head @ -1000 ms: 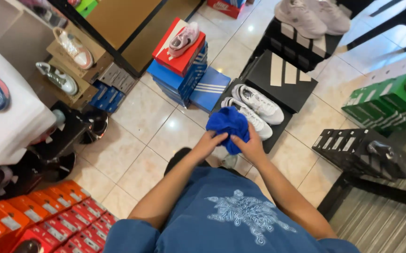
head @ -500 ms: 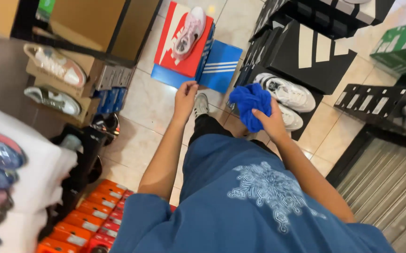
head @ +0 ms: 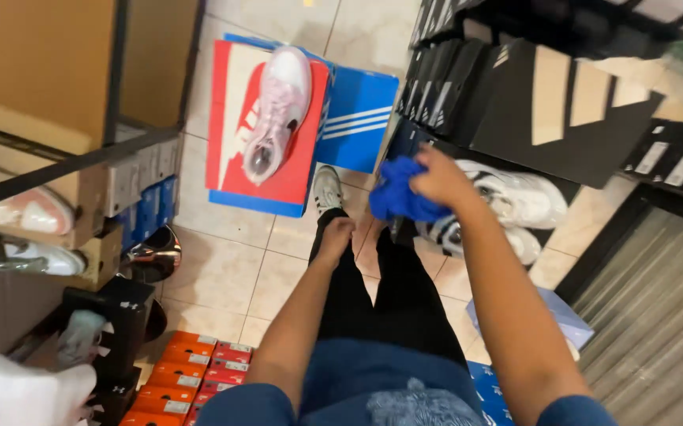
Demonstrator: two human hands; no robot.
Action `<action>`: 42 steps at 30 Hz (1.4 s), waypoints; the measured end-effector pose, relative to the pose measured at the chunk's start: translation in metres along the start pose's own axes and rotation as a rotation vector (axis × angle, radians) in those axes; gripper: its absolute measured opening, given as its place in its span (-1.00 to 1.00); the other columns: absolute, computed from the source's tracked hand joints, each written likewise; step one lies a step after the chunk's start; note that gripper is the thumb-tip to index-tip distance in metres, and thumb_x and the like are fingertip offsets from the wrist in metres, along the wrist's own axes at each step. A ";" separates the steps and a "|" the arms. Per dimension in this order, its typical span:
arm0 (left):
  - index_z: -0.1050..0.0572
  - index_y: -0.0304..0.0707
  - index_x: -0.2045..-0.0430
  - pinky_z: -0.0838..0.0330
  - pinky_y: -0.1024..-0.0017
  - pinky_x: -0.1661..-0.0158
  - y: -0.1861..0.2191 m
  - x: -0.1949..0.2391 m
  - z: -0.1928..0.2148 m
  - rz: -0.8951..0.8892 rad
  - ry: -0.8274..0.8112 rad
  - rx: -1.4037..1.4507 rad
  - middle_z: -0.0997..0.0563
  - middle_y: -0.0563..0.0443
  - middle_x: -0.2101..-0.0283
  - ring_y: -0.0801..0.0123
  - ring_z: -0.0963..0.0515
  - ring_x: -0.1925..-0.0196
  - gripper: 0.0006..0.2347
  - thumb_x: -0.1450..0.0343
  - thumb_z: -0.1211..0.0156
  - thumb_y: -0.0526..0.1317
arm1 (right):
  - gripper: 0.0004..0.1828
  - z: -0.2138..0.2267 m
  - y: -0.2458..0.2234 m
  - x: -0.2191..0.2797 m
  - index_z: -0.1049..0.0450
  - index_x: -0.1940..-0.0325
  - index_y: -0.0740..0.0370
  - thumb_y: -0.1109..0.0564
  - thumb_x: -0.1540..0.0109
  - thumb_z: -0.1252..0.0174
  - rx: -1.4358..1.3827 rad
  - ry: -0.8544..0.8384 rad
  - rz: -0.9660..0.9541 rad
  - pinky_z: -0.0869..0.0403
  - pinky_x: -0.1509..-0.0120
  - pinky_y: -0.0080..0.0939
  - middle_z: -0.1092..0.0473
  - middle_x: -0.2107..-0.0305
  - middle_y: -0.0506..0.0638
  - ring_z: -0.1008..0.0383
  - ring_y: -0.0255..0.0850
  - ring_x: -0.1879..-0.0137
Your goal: Wiping shoe boxes and shoes with a blue cloth and organizing them on the floor.
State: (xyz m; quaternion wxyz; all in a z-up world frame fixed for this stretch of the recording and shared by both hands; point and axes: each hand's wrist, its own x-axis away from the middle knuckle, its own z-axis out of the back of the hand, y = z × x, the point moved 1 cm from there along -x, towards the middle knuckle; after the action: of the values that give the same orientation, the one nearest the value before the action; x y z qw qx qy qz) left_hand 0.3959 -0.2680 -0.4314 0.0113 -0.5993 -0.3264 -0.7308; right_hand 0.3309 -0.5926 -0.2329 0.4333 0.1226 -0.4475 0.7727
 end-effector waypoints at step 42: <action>-0.02 0.03 -0.44 -0.52 -0.29 -0.05 0.185 -0.071 -0.028 0.087 0.204 1.071 -0.34 -0.30 -0.37 -0.29 -0.43 -0.32 -0.02 -0.07 -0.37 0.13 | -0.08 0.007 -0.001 -0.310 -0.22 -0.48 0.22 0.10 0.00 -0.20 0.607 -0.537 -0.364 -0.38 -0.29 0.31 -0.22 -0.35 0.31 -0.29 0.29 -0.37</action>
State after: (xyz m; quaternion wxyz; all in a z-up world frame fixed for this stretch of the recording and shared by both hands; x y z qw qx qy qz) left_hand 0.4670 -0.4540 -0.4099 0.3765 -0.4490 -0.6251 -0.5157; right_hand 0.5149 -0.7712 -0.4075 0.3753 0.5174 -0.2682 0.7208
